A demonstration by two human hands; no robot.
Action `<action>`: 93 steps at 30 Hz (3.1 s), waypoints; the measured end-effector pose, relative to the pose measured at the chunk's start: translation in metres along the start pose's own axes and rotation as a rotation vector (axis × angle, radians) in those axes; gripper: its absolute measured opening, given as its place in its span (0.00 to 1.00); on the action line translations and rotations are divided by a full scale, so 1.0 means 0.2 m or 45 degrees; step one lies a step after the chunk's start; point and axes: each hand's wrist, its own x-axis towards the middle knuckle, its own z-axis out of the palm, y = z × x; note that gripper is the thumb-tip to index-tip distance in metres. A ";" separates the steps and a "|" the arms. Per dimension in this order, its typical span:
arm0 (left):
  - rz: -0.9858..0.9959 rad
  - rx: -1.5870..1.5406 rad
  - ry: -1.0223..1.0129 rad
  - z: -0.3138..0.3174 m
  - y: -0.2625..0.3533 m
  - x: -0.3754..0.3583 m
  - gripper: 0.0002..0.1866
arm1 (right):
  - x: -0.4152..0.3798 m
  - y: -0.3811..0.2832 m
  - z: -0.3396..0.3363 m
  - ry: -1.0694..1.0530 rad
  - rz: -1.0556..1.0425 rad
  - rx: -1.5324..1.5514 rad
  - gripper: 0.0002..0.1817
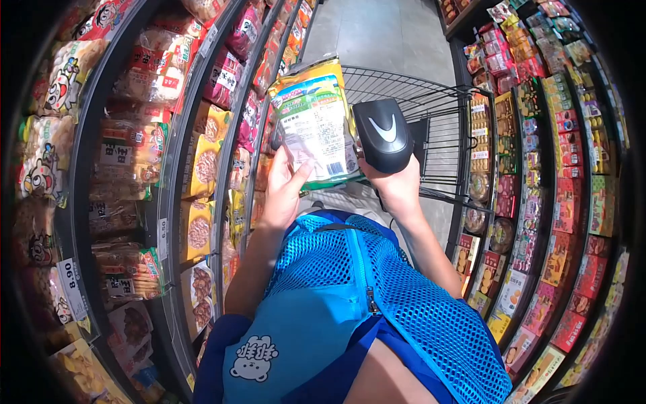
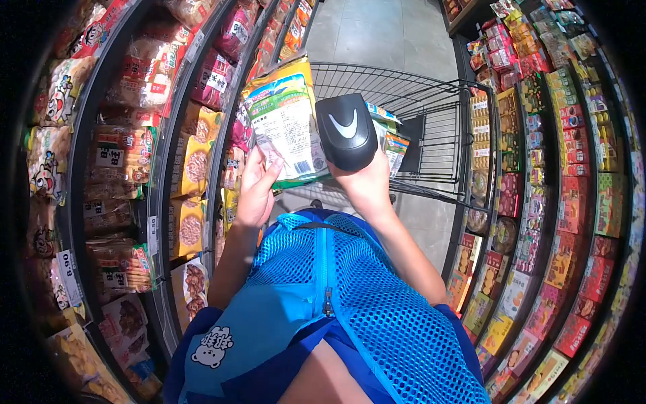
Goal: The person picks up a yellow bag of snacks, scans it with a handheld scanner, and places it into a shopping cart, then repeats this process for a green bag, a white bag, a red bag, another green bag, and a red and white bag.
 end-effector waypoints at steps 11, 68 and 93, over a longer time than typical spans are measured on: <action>0.030 0.078 0.117 0.03 -0.11 0.08 0.31 | -0.01 -0.07 0.06 0.024 -0.156 -0.323 0.23; 0.040 0.335 0.093 0.32 -0.15 0.08 0.33 | 0.15 0.02 -0.15 -0.043 -0.192 -0.259 0.26; 0.125 0.200 0.023 0.27 -0.09 0.16 0.32 | 0.23 0.13 -0.30 0.191 -0.120 -0.130 0.18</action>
